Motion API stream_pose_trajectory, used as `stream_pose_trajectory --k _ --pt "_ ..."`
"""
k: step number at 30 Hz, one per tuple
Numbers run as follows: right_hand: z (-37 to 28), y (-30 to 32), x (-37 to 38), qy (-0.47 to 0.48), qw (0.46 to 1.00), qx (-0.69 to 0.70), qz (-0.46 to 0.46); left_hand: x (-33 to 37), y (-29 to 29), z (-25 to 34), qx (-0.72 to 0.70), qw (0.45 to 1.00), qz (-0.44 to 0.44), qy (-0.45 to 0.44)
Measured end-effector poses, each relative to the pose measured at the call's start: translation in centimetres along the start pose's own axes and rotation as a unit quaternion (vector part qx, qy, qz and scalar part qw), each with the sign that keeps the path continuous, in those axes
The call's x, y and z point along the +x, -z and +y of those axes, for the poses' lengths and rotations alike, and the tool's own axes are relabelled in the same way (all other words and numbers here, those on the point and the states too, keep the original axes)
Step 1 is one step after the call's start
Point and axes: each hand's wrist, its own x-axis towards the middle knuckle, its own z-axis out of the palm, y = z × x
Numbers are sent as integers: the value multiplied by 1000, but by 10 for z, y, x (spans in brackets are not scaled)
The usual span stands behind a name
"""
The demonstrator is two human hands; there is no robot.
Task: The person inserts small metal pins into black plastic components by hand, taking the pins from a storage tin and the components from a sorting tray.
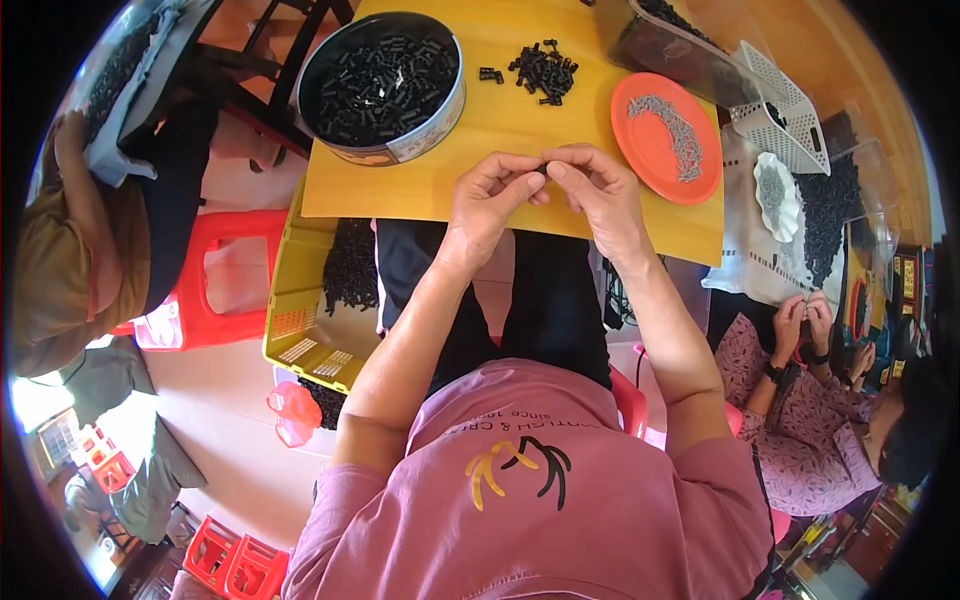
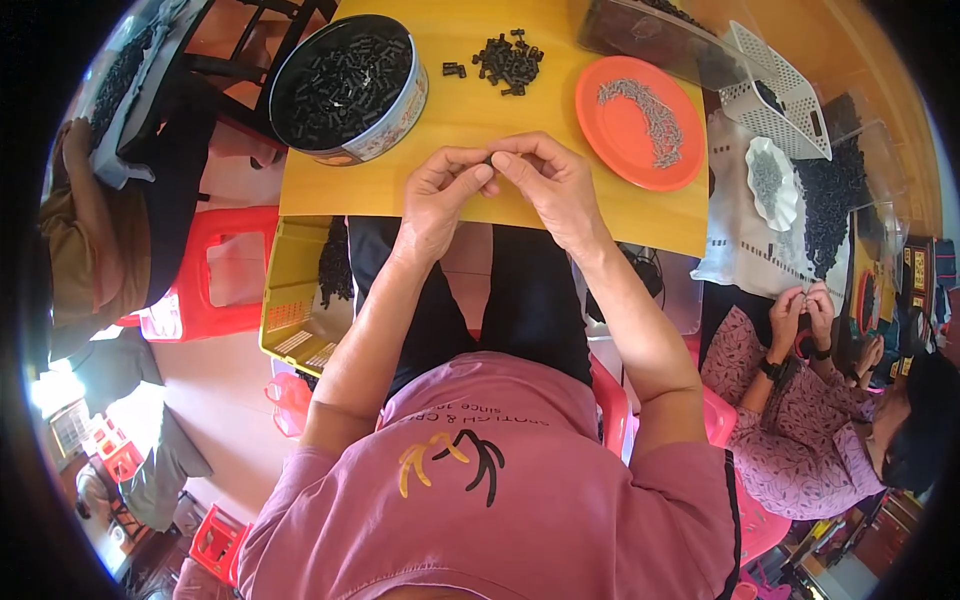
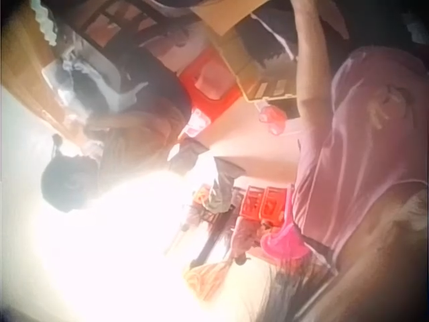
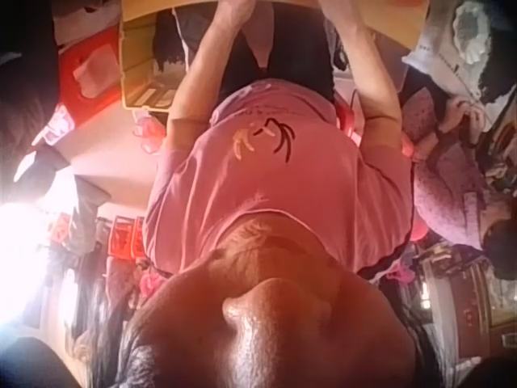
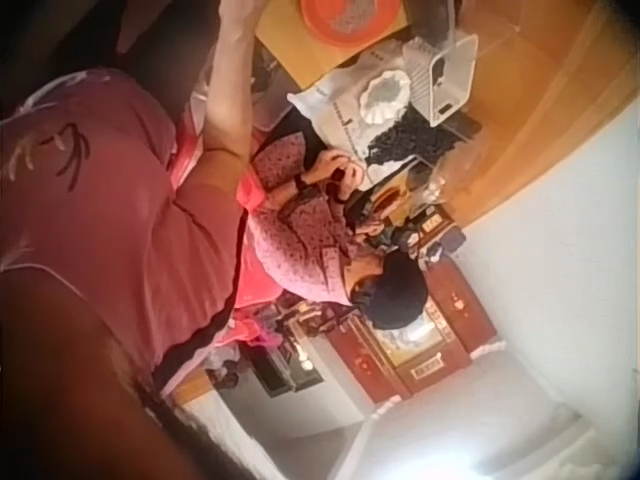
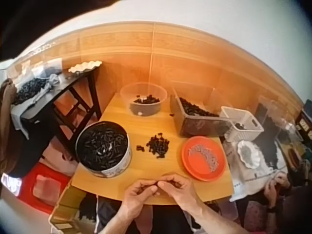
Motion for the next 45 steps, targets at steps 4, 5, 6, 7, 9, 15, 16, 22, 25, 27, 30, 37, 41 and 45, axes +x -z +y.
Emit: stream_pose_trajectory --k 4,5,6,7,9,15,16,22,25,27,30,37,41,45 --pt "4 -2 0 159 965 -209 25 0 1 1 -16 1000 3 8" --pt "4 -4 0 270 899 -342 34 0 1 1 -17 1000 4 6" --pt "2 -5 1 326 864 -383 28 1 2 0 -35 999 8 5" --pt "1 -7 1 326 863 -384 27 1 2 0 -53 999 12 3" --pt "-2 -12 -1 333 854 -398 23 2 2 0 -64 998 16 2" --pt "-11 5 34 301 827 -470 66 2 4 2 -77 997 21 6" --pt "-11 9 47 287 821 -488 71 2 4 2 -74 997 22 5" --pt "0 27 92 253 703 -664 38 1 3 1 -72 997 12 1" --pt "5 27 97 250 684 -685 18 0 3 2 -71 997 10 2" --pt "0 21 93 272 688 -673 3 -1 4 2 -68 998 10 0" --pt "4 20 84 267 765 -586 -9 -2 5 1 -69 998 12 1" --pt "-17 3 35 81 981 -176 7 -6 1 3 -92 995 30 11" --pt "-21 1 18 68 982 -176 -2 -10 -3 3 -104 994 31 19" --pt "-22 -2 7 10 998 -53 10 -18 -8 6 -106 993 38 26"
